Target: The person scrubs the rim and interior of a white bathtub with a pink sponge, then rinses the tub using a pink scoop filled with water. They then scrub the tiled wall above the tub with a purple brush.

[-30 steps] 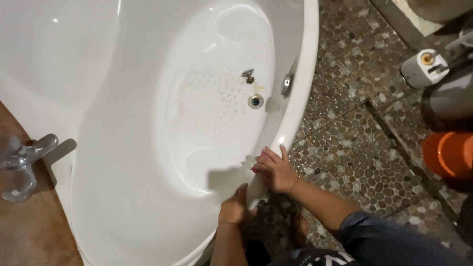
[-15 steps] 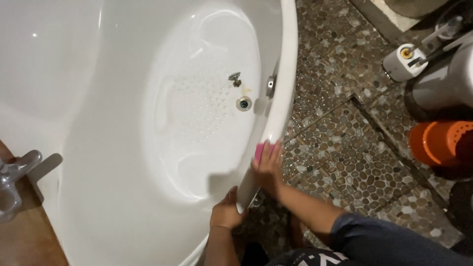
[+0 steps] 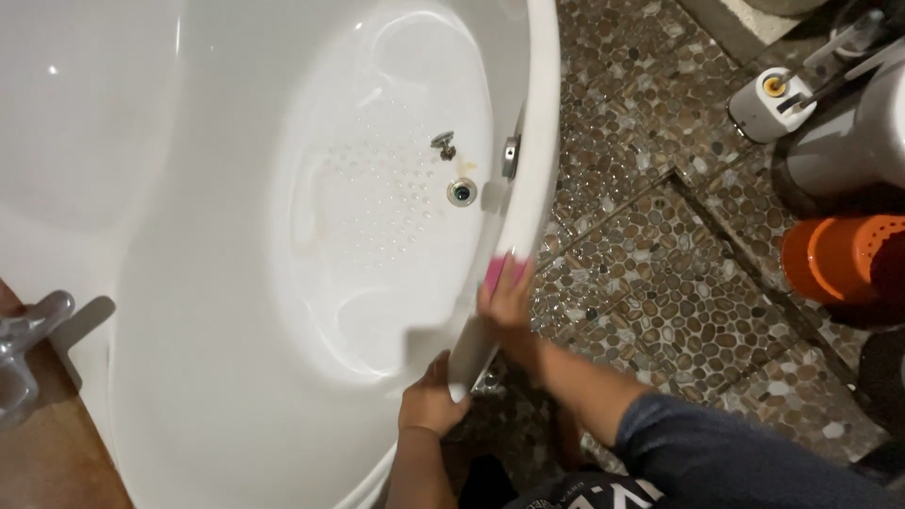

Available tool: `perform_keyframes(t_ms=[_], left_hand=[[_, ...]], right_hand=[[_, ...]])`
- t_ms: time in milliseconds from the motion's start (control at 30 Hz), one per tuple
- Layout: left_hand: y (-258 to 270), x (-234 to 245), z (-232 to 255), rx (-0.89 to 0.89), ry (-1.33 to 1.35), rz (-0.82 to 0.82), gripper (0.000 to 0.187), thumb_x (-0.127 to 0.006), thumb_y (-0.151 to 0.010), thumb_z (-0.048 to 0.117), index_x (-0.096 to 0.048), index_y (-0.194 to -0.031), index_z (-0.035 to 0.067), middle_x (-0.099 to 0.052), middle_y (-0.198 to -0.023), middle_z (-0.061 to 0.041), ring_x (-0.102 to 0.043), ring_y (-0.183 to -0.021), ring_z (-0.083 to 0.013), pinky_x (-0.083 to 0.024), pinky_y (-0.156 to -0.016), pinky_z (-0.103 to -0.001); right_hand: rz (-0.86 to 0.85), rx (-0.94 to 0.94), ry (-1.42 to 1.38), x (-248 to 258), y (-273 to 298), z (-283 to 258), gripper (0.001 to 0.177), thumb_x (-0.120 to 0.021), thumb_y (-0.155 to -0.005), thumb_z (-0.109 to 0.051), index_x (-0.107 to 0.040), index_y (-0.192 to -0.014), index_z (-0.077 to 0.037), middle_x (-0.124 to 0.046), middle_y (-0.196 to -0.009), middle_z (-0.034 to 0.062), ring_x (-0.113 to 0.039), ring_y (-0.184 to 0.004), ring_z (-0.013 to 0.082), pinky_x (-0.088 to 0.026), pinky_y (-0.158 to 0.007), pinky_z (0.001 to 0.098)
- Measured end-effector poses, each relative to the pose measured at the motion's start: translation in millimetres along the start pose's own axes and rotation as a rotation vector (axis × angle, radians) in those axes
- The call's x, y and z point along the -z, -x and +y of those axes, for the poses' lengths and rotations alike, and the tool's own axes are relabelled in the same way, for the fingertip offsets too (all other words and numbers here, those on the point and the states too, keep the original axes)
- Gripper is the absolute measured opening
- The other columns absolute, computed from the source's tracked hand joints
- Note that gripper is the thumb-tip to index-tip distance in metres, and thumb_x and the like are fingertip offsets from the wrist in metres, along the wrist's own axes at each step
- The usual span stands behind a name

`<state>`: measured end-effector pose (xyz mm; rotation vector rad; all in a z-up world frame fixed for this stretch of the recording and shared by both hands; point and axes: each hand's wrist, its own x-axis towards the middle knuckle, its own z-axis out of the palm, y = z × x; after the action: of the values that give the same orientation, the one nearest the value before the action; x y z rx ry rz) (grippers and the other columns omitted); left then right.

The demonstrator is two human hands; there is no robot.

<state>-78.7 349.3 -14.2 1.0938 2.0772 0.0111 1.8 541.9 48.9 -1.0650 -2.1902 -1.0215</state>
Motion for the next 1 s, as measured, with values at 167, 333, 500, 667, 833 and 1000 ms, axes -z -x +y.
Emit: perform_keyframes(t_ms=[167,333,500,667,833,1000], left_hand=[[-2.5,-6.8,-1.4,-0.026,0.002,0.041,0.096,-0.069,-0.074,0.055,-0.029,-0.155,0.021,-0.051,-0.151,-0.002,-0.067,-0.108,-0.0411,-0.054,-0.088,-0.055],[5.4,16.2,14.0,0.062,0.016,-0.070,0.101,-0.074,-0.075,0.058,-0.025,-0.156,0.025,-0.051,-0.148,-0.001,-0.067,-0.104,-0.0448,-0.054,-0.087,-0.057],[-2.9,-0.6,3.9,0.022,0.006,-0.019,0.102,-0.071,-0.073,0.061,-0.026,-0.157,0.023,-0.046,-0.154,0.000,-0.068,-0.105,-0.0429,-0.054,-0.087,-0.055],[6.2,16.8,16.3,0.049,0.017,-0.086,0.104,-0.069,-0.075,0.063,-0.024,-0.158,0.022,-0.047,-0.153,-0.002,-0.065,-0.113,-0.0399,-0.052,-0.091,-0.052],[3.6,9.9,11.1,0.062,0.022,-0.117,0.104,-0.071,-0.077,0.062,-0.021,-0.159,0.023,-0.047,-0.153,0.000,-0.064,-0.115,-0.0389,-0.052,-0.093,-0.051],[-12.8,-26.3,-14.2,-0.078,-0.041,0.066,0.099,-0.074,-0.076,0.056,-0.028,-0.156,0.018,-0.050,-0.151,-0.006,-0.069,-0.097,-0.0443,-0.056,-0.079,-0.059]], right_hand=[[-1.075,-0.902,-1.115,-58.1,-36.1,21.4,0.071,-0.029,-0.106,-0.033,0.005,-0.161,-0.003,0.011,-0.166,0.0253,-0.007,-0.149,0.0416,-0.017,-0.120,0.0549],[-0.768,-0.186,-0.979,-21.2,34.1,-11.1,0.063,-0.039,-0.107,-0.010,-0.010,-0.153,0.020,-0.004,-0.159,0.0433,0.006,-0.147,0.0609,0.007,-0.121,0.0734],[-1.242,-0.466,-0.962,-22.8,-13.3,6.8,0.069,-0.038,-0.103,-0.036,-0.013,-0.164,-0.017,0.013,-0.170,0.0161,0.019,-0.151,0.0485,-0.014,-0.121,0.0664],[-1.282,-0.426,-0.925,-19.5,-16.3,10.1,0.070,-0.037,-0.103,-0.038,-0.012,-0.165,-0.017,0.014,-0.170,0.0153,0.019,-0.151,0.0473,-0.012,-0.122,0.0649],[-1.200,-0.037,-0.817,-24.2,27.4,1.3,0.060,-0.020,-0.101,-0.040,-0.034,-0.156,-0.020,-0.011,-0.169,0.0170,0.003,-0.154,0.0458,0.007,-0.121,0.0678],[-0.825,0.809,-1.188,-17.3,-3.4,29.5,0.017,-0.074,-0.085,-0.024,-0.073,-0.102,-0.023,-0.070,-0.111,-0.0010,-0.055,-0.121,0.0288,-0.034,-0.112,0.0579]])
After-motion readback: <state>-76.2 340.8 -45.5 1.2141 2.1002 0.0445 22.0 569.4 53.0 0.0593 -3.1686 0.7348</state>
